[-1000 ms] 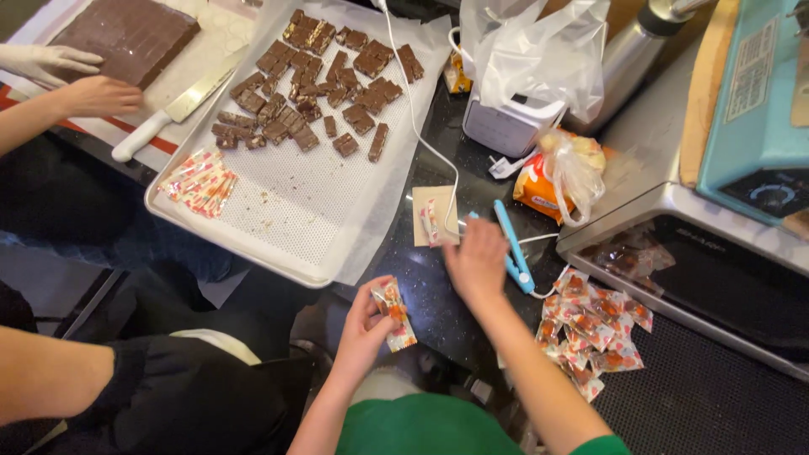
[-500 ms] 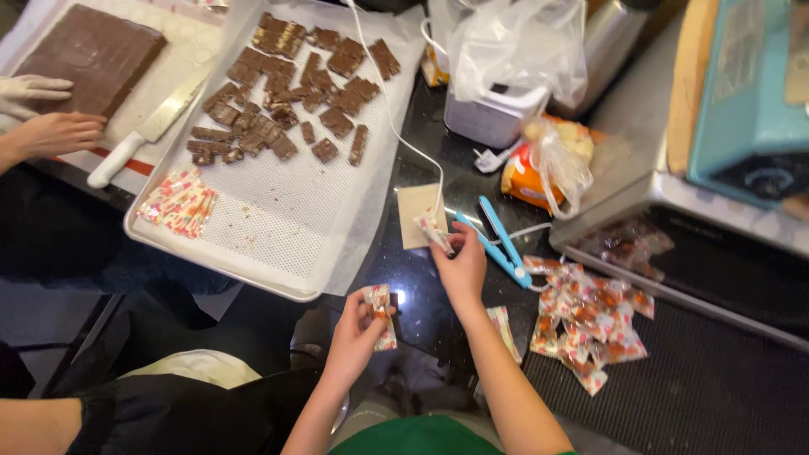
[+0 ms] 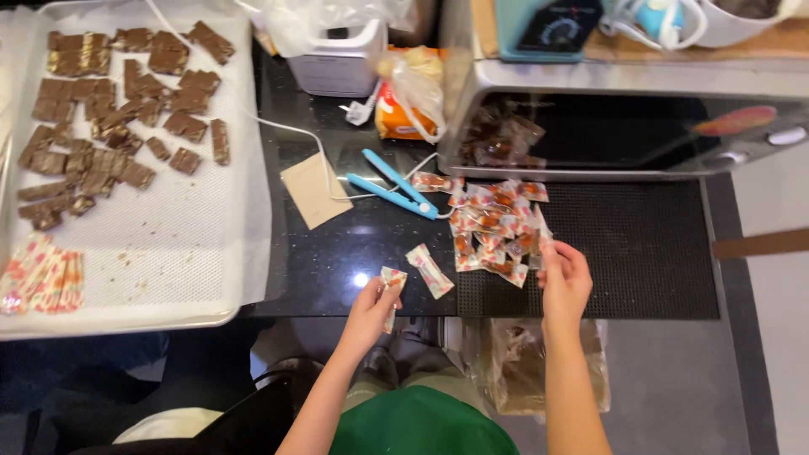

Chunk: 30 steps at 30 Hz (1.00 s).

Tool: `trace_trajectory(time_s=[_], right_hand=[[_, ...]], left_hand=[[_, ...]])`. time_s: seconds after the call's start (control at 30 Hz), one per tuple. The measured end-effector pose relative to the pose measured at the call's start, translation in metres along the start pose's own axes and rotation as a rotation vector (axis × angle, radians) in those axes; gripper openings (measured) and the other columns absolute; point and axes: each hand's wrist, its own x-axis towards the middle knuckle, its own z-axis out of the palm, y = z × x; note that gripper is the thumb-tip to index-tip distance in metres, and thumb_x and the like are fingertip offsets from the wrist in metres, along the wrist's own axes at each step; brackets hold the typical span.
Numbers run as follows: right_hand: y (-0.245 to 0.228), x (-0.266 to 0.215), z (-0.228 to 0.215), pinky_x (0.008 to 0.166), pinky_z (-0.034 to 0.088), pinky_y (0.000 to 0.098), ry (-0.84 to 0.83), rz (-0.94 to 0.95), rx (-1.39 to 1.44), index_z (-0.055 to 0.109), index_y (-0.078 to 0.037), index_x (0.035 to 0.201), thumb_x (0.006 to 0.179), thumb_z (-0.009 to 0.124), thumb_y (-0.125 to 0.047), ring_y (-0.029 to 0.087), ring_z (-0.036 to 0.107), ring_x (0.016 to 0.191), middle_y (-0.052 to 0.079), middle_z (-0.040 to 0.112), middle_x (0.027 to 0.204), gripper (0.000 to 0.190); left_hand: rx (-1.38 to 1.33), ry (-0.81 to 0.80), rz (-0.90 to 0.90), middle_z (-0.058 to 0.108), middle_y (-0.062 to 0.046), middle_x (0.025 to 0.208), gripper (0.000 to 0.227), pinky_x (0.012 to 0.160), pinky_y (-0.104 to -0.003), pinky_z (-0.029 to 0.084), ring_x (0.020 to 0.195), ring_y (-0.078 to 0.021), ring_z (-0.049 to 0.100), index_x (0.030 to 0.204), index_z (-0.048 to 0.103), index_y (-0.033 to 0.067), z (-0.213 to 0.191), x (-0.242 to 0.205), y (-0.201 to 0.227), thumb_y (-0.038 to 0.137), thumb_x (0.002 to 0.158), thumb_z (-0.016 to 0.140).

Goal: The person packages individual pieces of chocolate by placing them in small plastic wrappers and sealing the wrappers with a handheld heating tool.

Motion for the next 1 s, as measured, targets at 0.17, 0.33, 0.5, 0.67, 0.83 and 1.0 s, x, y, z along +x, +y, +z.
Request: trace_trajectory(time_s=[0.17,0.33,0.5,0.67,0.83,1.0], right_hand=[[-0.021,-0.008,0.007,0.052,0.048,0.0187,-0.181,0.433,0.586,0.062,-0.013,0.102,0.095,0.062,-0.027,0.01,0.06,0.064,0.002,0.069,0.086,0.015],[-0.033,-0.015,0.018,0.054,0.039,0.0236,-0.384,0.606,0.882,0.056,-0.012,0.1,0.099,0.052,-0.026,0.009,0.05,0.06,0.004,0.061,0.084,0.015],[-0.078,-0.057,0.074,0.047,0.03,0.0159,-0.426,0.496,0.113,0.062,-0.012,0.113,0.078,0.073,-0.019,0.005,0.054,0.068,0.005,0.073,0.102,0.037],[-0.063,-0.086,0.179,0.072,0.052,0.0359,-0.758,-0.008,-0.54,0.057,-0.014,0.123,0.084,0.065,-0.033,0.023,0.067,0.091,0.004,0.069,0.106,0.044],[-0.04,-0.105,0.19,0.072,0.049,0.0473,-0.632,-0.377,-0.689,0.052,-0.013,0.126,0.089,0.054,-0.052,0.032,0.058,0.108,0.009,0.062,0.119,0.054],[0.013,-0.119,0.13,0.083,0.043,0.0441,-0.302,-0.898,-1.1,0.057,-0.011,0.122,0.086,0.065,-0.029,0.033,0.051,0.106,0.013,0.055,0.121,0.041]], left_hand=[[-0.08,-0.108,-0.037,0.065,-0.013,0.063,0.025,0.046,-0.03,0.049,0.051,-0.0172,0.055,0.1,0.068,-0.0011,0.011,-0.02,0.009,0.022,0.092,0.062],[0.02,-0.094,-0.139,0.065,-0.002,0.069,0.022,0.052,-0.027,0.04,0.054,-0.0097,0.05,0.088,0.062,0.0095,0.006,-0.037,0.003,0.03,0.093,0.058],[-0.007,-0.047,-0.156,0.061,-0.006,0.065,0.019,0.043,-0.028,0.043,0.051,-0.0126,0.053,0.082,0.058,0.0088,0.008,-0.033,-0.027,0.024,0.093,0.058],[0.035,0.016,-0.222,0.06,-0.005,0.069,0.013,0.047,-0.029,0.044,0.052,-0.0146,0.058,0.091,0.057,0.0123,0.015,-0.03,-0.05,0.025,0.09,0.058],[0.177,0.083,-0.222,0.063,-0.008,0.059,0.016,0.059,-0.031,0.045,0.051,-0.0165,0.054,0.093,0.053,0.0138,0.004,-0.038,-0.03,0.026,0.085,0.058],[0.313,0.115,0.042,0.046,-0.003,0.072,0.01,0.066,-0.031,0.036,0.069,-0.0167,0.042,0.092,0.048,0.014,-0.011,-0.028,-0.018,0.019,0.087,0.054]])
